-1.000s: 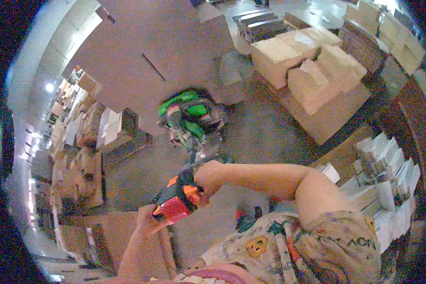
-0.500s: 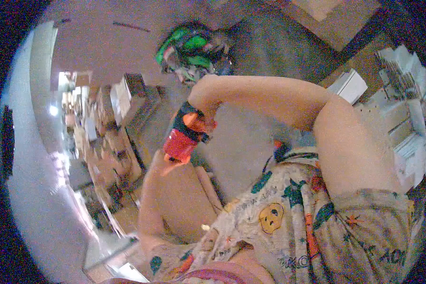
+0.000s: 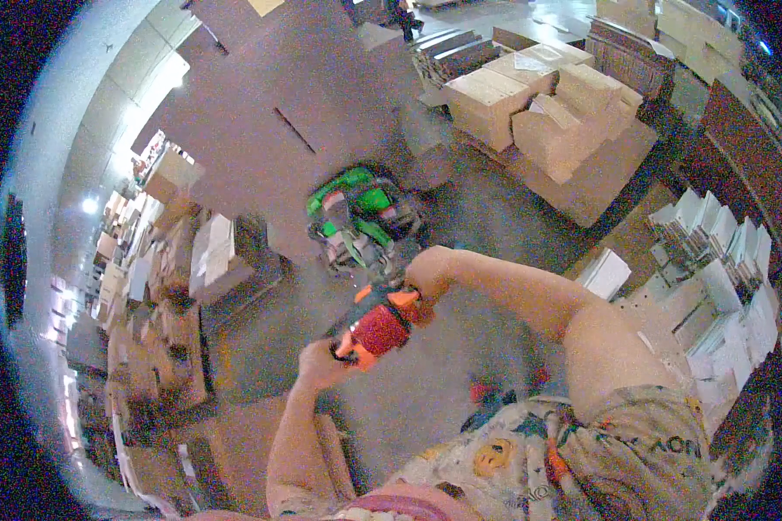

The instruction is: The person pulls a pallet jack through a warehouse, maneuvering around stacks of cardboard and wooden pallets.

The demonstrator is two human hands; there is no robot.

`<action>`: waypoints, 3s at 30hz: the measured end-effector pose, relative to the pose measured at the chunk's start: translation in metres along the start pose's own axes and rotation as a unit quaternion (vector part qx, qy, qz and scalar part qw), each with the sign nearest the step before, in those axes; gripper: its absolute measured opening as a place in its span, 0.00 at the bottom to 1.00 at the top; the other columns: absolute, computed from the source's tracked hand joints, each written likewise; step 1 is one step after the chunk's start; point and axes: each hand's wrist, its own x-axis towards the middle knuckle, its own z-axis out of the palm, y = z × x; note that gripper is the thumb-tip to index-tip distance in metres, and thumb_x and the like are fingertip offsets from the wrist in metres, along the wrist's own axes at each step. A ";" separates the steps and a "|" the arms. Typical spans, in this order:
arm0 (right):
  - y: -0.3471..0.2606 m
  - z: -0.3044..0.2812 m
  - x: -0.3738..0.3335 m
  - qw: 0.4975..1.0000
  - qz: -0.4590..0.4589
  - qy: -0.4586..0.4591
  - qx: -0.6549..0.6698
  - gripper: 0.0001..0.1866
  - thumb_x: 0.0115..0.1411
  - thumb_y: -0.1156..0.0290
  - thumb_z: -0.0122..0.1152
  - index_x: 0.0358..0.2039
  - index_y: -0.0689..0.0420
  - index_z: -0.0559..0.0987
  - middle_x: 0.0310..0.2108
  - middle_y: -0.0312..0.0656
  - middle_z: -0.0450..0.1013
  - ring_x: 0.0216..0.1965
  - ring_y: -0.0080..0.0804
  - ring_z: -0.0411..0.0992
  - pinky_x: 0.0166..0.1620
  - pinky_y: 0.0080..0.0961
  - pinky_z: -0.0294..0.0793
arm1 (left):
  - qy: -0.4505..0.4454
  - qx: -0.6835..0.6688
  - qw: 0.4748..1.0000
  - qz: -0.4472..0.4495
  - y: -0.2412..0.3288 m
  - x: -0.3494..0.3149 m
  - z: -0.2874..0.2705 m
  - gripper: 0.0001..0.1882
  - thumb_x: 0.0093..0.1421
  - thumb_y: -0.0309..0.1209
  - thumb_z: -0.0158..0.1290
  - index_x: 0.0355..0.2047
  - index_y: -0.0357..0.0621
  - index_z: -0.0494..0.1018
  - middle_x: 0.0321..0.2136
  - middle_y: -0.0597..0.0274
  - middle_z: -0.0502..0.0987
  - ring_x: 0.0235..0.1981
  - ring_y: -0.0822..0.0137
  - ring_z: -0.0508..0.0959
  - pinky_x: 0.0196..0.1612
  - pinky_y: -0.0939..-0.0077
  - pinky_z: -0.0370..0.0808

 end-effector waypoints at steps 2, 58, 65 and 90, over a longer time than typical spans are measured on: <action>0.002 -0.001 0.017 0.999 0.023 0.023 -0.012 0.27 0.32 0.41 0.73 0.33 0.42 0.83 0.29 0.40 0.79 0.33 0.40 0.77 0.36 0.38 0.73 | 0.029 0.046 0.998 -0.028 -0.013 0.017 0.001 0.23 0.43 0.52 0.64 0.36 0.54 0.80 0.31 0.58 0.81 0.36 0.57 0.80 0.39 0.63 0.75; -0.124 0.055 0.117 0.996 -0.052 0.061 -0.030 0.32 0.33 0.39 0.72 0.28 0.54 0.79 0.28 0.47 0.76 0.33 0.47 0.76 0.36 0.40 0.73 | 0.131 0.026 0.990 -0.044 -0.169 -0.058 0.076 0.16 0.44 0.45 0.60 0.24 0.47 0.75 0.23 0.56 0.78 0.31 0.52 0.79 0.34 0.60 0.74; -0.084 0.030 0.101 0.992 -0.124 0.009 0.039 0.34 0.33 0.38 0.71 0.29 0.56 0.78 0.27 0.46 0.76 0.33 0.47 0.75 0.34 0.40 0.72 | 0.071 0.009 0.996 -0.056 -0.135 -0.047 0.056 0.16 0.46 0.46 0.60 0.26 0.47 0.76 0.25 0.55 0.79 0.31 0.52 0.79 0.36 0.60 0.74; -0.103 0.156 0.066 0.988 -0.147 0.012 0.044 0.35 0.35 0.52 0.76 0.41 0.59 0.76 0.35 0.42 0.76 0.33 0.38 0.74 0.40 0.40 0.73 | 0.045 -0.068 0.987 0.138 -0.191 -0.143 0.103 0.29 0.48 0.61 0.51 0.35 0.49 0.77 0.29 0.52 0.80 0.34 0.49 0.80 0.37 0.56 0.76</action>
